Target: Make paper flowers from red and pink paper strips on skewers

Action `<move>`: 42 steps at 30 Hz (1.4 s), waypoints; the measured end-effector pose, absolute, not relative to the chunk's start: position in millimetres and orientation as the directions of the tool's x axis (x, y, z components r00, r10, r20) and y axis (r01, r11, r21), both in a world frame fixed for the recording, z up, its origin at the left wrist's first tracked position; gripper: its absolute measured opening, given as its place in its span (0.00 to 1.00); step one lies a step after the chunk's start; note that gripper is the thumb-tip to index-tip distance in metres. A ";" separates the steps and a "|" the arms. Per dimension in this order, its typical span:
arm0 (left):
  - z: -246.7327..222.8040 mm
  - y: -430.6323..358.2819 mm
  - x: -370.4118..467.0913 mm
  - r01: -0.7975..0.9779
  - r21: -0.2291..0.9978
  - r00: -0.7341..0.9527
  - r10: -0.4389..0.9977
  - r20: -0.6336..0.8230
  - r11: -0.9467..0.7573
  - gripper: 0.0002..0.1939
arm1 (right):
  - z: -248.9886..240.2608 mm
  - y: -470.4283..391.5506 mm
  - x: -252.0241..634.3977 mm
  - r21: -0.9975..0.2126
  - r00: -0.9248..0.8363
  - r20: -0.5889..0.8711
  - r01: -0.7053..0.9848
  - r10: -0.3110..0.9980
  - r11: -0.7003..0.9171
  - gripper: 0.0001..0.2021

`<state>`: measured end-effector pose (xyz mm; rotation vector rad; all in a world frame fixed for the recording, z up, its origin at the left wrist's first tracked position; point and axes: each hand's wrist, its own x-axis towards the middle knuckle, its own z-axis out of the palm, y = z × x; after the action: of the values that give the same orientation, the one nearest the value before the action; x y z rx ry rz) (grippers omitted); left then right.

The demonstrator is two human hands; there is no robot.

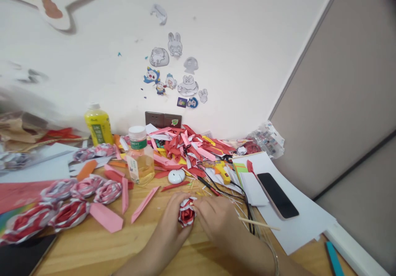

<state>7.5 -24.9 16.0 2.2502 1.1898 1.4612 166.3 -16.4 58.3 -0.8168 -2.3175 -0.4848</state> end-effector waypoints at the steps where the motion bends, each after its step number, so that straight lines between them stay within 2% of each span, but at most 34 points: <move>1: 15.6 -24.7 7.6 0.511 0.562 0.185 0.722 0.666 -0.650 0.22 | 58.8 -16.1 165.6 0.134 -0.609 0.669 0.663 0.427 0.736 0.15; 8: 18.2 -23.3 8.2 0.508 0.595 0.166 0.749 0.641 -0.622 0.21 | 68.4 -17.8 162.2 0.134 -0.519 0.750 0.726 0.410 0.674 0.12; 22: 19.8 -24.1 9.2 0.484 0.619 0.137 0.752 0.644 -0.618 0.21 | 67.3 -18.0 163.2 0.104 -0.540 0.729 0.695 0.420 0.712 0.15; 26: 19.5 -24.2 8.7 0.487 0.631 0.144 0.768 0.624 -0.604 0.21 | 64.6 -16.5 163.4 0.137 -0.553 0.736 0.686 0.390 0.715 0.15; 33: 18.5 -23.7 8.9 0.468 0.667 0.127 0.791 0.598 -0.580 0.21 | 66.4 -18.9 163.4 0.145 -0.514 0.776 0.710 0.366 0.690 0.09; 42: 17.7 -24.1 8.9 0.476 0.639 0.120 0.764 0.633 -0.604 0.21 | 60.6 -17.4 162.9 0.085 -0.534 0.735 0.685 0.419 0.723 0.14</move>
<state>8.9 -24.1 17.7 2.1221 1.2189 1.4782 162.9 -17.4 60.6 -0.8319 -2.2070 -0.4777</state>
